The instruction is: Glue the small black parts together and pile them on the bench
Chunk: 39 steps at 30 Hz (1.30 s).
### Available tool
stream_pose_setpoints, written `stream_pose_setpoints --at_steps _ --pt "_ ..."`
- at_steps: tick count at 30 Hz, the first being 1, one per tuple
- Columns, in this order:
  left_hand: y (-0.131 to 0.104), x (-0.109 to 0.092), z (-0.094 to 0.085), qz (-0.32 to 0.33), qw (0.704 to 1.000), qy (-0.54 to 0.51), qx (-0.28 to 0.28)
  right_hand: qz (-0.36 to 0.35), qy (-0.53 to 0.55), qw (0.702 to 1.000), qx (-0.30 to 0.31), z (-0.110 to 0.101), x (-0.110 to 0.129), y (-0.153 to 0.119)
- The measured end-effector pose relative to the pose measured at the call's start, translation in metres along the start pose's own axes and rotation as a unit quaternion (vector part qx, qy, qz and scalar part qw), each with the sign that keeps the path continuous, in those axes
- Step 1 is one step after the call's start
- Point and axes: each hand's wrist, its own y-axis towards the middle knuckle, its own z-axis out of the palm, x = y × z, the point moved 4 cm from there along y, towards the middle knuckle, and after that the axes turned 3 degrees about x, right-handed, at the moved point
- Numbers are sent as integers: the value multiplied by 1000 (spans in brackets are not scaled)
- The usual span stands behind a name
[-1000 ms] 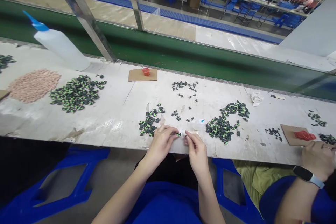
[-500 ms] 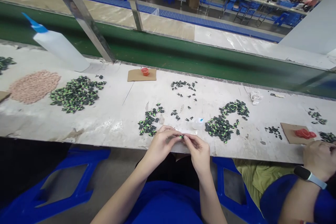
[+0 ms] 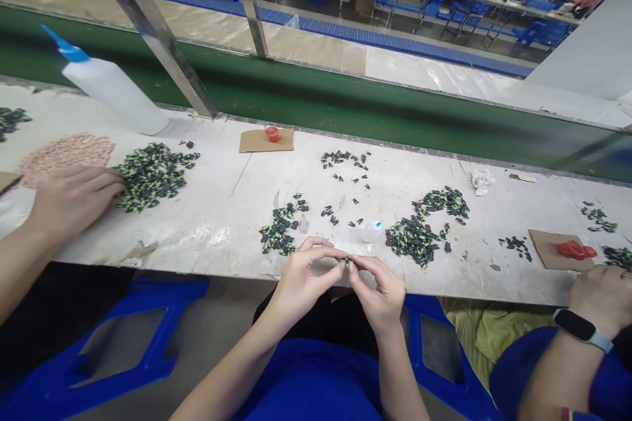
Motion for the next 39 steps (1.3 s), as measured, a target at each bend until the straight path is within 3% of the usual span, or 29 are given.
stream_pose_setpoints --at_steps 8,17,24,27,31,35,39 --pt "-4 -9 4 25 998 55 12 77 57 995 12 -3 -14 -4" --pt "-11 -14 9 87 987 134 1 77 92 992 48 0 -16 -3" --pt "-7 -1 14 108 978 172 40 41 15 996 72 -12 -13 2" --pt "2 10 3 91 979 179 40 24 -30 999 6 -33 -20 3" --pt "24 23 -35 60 957 275 -69 24 -117 984 -134 -69 -38 6" --pt "56 33 -63 56 929 342 -133 -14 -220 968 -116 -78 -44 17" --pt "85 38 -62 78 904 417 -60 -37 -289 956 -36 -53 -44 23"
